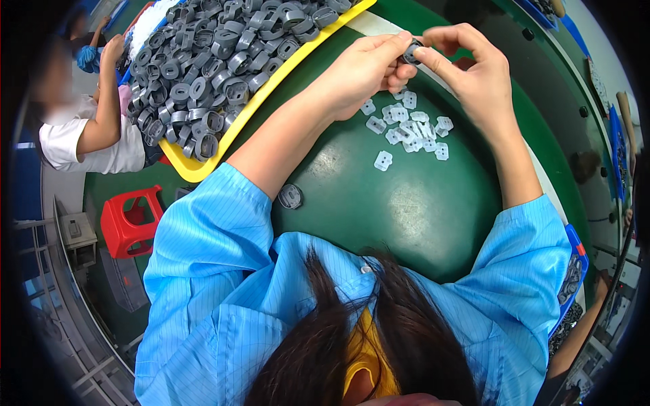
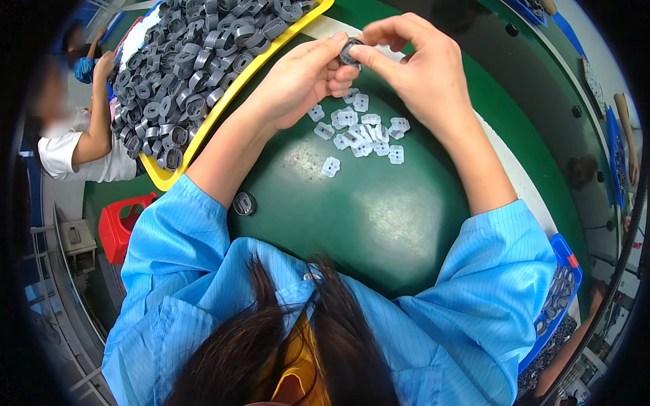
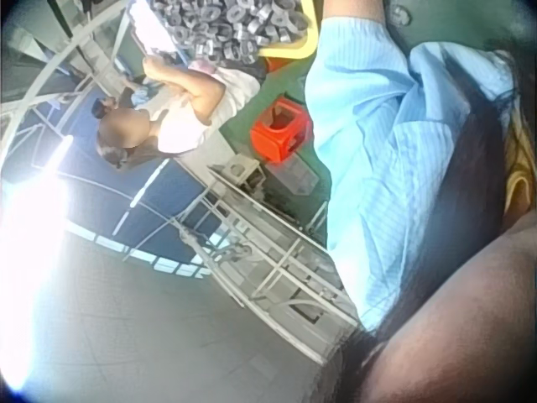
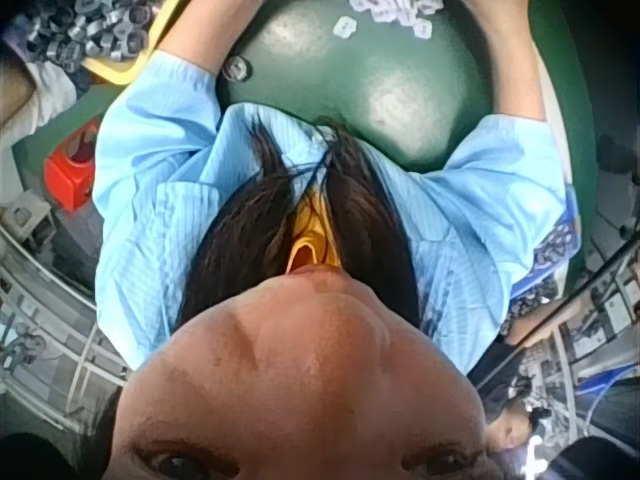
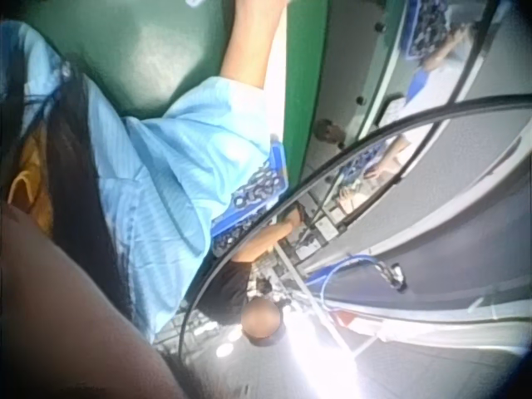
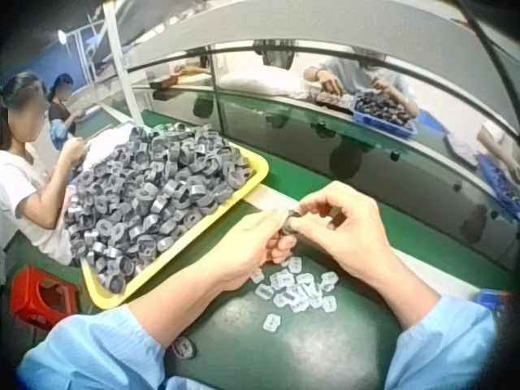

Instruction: Assembling small plastic components by hand in a manufacturing environment.

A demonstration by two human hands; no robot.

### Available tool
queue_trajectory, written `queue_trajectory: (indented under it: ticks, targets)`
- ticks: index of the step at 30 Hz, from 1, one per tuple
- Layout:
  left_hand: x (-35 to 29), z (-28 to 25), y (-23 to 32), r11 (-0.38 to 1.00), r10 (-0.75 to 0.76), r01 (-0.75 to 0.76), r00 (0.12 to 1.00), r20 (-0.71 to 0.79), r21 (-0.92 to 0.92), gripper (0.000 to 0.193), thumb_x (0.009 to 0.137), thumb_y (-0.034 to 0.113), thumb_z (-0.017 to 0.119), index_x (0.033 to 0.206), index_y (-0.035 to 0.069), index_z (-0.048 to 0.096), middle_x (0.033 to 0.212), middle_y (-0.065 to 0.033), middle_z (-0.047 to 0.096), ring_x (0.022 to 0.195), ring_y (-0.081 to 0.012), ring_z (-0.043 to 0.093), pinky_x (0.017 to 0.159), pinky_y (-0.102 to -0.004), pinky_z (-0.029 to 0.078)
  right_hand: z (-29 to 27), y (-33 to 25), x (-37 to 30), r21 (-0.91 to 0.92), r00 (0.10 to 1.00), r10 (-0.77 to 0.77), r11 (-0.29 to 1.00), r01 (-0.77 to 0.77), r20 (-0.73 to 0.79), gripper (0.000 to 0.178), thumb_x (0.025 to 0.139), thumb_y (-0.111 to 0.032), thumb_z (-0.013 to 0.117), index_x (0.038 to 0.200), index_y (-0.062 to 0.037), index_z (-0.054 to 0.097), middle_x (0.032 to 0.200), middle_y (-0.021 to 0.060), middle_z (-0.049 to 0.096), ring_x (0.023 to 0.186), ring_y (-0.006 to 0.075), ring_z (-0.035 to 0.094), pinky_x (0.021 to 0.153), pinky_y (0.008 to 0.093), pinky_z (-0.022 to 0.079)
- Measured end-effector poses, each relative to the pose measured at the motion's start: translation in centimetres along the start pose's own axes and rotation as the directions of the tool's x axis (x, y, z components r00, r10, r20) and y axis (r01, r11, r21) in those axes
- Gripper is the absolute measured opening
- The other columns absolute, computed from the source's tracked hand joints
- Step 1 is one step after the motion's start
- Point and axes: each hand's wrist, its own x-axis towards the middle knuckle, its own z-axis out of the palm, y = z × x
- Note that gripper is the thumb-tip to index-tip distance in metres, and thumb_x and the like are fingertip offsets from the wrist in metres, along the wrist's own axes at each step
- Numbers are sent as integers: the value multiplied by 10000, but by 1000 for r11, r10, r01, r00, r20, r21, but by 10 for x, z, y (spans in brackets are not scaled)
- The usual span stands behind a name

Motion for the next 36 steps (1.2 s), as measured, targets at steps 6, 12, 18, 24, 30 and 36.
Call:
queue_trajectory:
  ticks: [6,12,18,24,30,36]
  targets:
    - [0,18,-5,988,71,-41,976,-207,149,459,1001,305,466,1338,-4,418,742,6,490,689,-78,453,611,-237,392,-5,10,0,281,968,151,938,-205,202,254,823,-215,714,970,-8,704,807,21,677,775,78,583,689,255,482]
    - [-3,19,3,680,401,-308,916,14,665,416,907,127,639,1267,19,462,736,0,537,659,-66,497,610,-217,421,-6,17,0,603,889,387,658,-452,244,206,874,-164,671,980,13,677,852,54,679,723,93,637,676,212,529]
    - [-3,1,10,511,448,-402,879,164,760,333,844,96,703,1151,36,590,718,-6,547,642,-76,506,613,-231,432,-24,0,4,520,801,372,617,-590,469,158,825,-89,695,923,22,638,828,83,676,716,112,656,683,205,542]
    - [0,-1,1,441,507,-413,847,158,797,332,844,91,703,1146,28,582,715,6,552,676,-66,533,622,-221,442,-13,-1,-1,317,937,226,898,-307,266,177,774,-60,673,941,-15,637,789,26,651,694,85,609,653,205,486]
    - [6,11,3,549,621,-551,772,134,629,330,839,137,704,1126,54,565,682,-42,562,619,-130,552,582,-267,453,-17,15,10,697,833,213,466,-546,510,244,829,-94,647,1067,-48,616,935,17,643,872,64,596,856,219,454]
    - [-47,10,39,296,420,-339,886,197,893,482,788,118,727,1236,84,553,981,-56,599,781,-169,570,700,-300,480,-46,84,10,442,835,481,709,-549,265,301,782,-144,738,1048,-51,631,896,11,647,797,79,580,789,214,468]
